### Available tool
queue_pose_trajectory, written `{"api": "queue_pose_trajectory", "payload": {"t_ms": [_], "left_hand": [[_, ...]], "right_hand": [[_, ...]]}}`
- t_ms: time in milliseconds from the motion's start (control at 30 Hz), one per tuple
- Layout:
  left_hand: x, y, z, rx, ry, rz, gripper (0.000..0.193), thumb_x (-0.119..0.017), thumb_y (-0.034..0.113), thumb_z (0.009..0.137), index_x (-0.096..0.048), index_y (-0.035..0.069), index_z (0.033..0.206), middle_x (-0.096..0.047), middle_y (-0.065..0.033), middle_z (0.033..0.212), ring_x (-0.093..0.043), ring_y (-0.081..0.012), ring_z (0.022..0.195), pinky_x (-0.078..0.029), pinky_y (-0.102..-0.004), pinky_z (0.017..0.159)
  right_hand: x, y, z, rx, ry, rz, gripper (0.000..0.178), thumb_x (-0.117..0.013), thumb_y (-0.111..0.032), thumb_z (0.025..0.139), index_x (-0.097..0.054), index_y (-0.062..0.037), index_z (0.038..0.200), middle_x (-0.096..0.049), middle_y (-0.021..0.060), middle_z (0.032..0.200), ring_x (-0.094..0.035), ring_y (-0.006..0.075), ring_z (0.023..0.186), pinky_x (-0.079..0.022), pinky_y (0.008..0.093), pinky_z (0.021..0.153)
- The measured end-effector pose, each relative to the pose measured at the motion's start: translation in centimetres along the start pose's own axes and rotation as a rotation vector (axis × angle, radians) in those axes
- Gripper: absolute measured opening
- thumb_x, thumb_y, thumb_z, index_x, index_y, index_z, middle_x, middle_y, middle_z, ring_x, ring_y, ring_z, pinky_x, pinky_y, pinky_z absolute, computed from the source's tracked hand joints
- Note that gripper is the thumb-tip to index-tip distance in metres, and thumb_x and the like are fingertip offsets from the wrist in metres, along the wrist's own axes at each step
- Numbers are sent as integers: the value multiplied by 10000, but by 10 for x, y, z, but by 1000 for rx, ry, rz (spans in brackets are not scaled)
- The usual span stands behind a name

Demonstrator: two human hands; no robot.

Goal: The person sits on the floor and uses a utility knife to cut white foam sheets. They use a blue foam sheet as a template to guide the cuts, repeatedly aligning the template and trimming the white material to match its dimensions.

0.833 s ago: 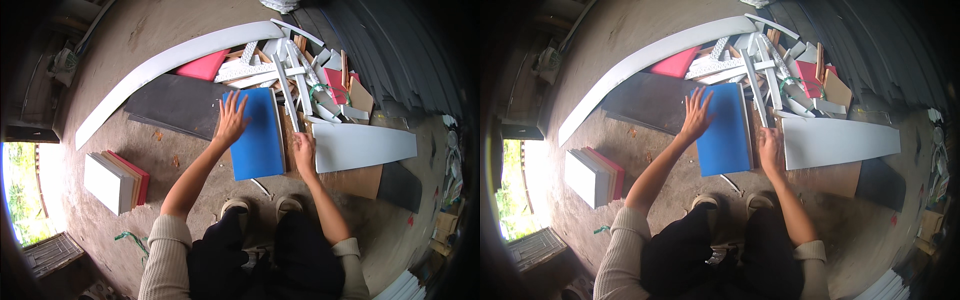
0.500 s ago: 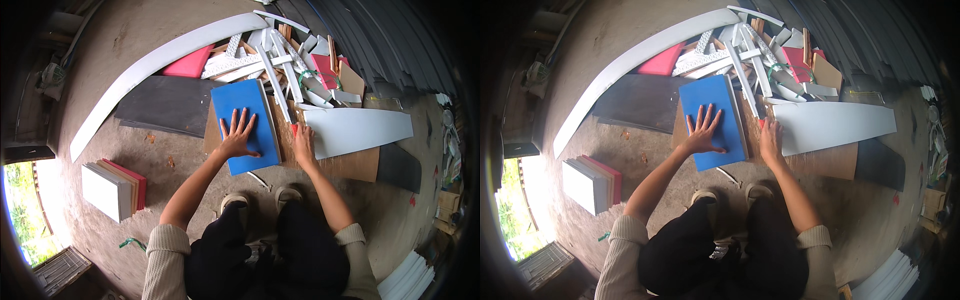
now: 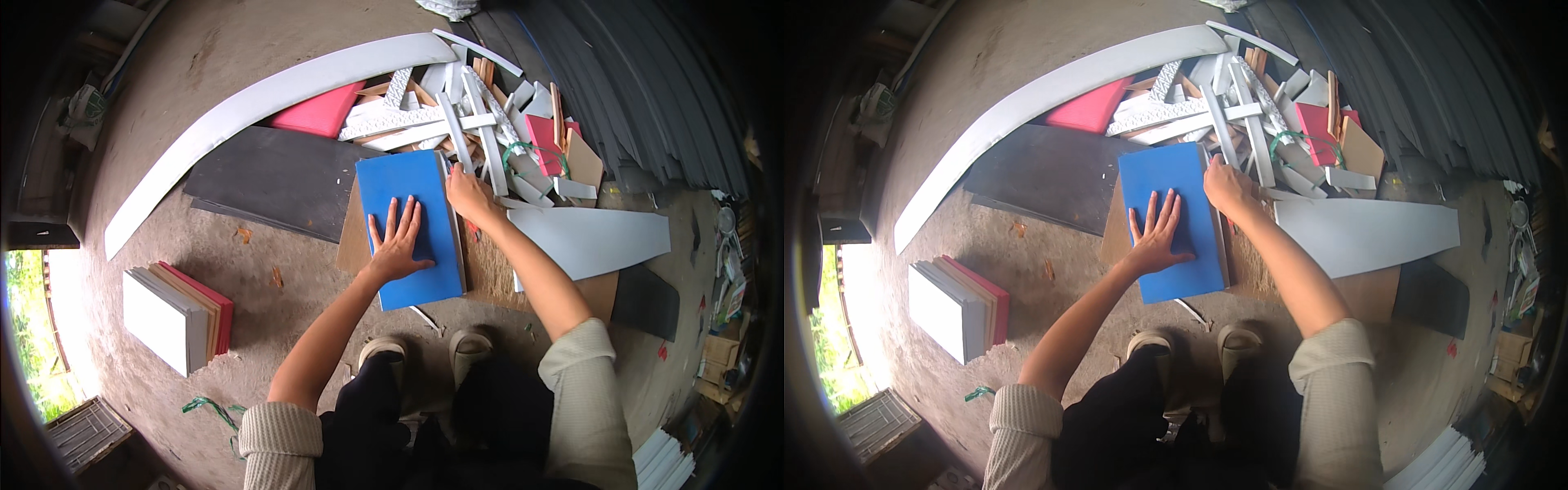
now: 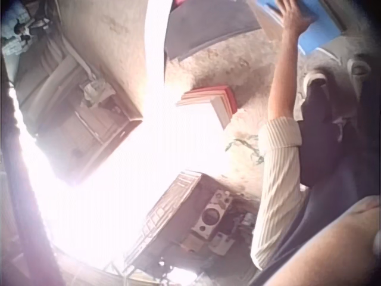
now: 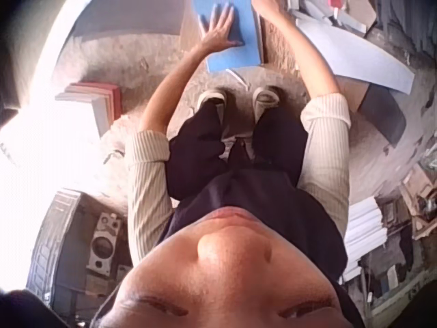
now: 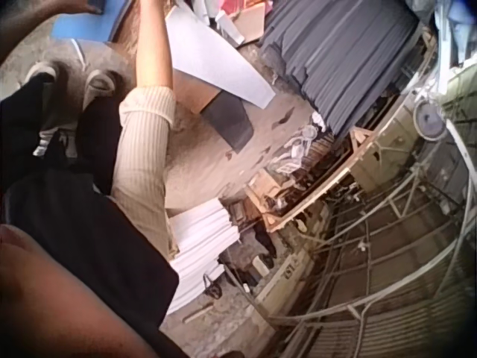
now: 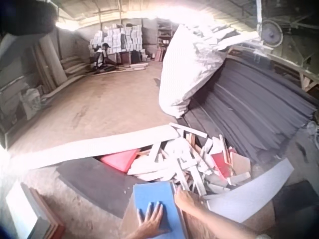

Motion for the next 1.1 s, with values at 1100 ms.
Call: {"api": "queue_pose_trajectory", "payload": {"t_ms": [1100], "left_hand": [[-2,-2,2,69,-85,66,1075,-659,610,569,-37,308,1392,81,-22,1461,132,-289,1327,68,-664,934]], "right_hand": [[-44,28,-251,-185,-240,126,266,-483,-210,834,-423,-9,997,-608,225,743,-599,399,741,-474,483,643]]}}
Point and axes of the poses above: each hand's wrist, its own z-axis towards the middle knuckle, its own x-axis out of the back of the hand, y = z × x, the point moved 3 cm from there along z, towards the middle knuckle
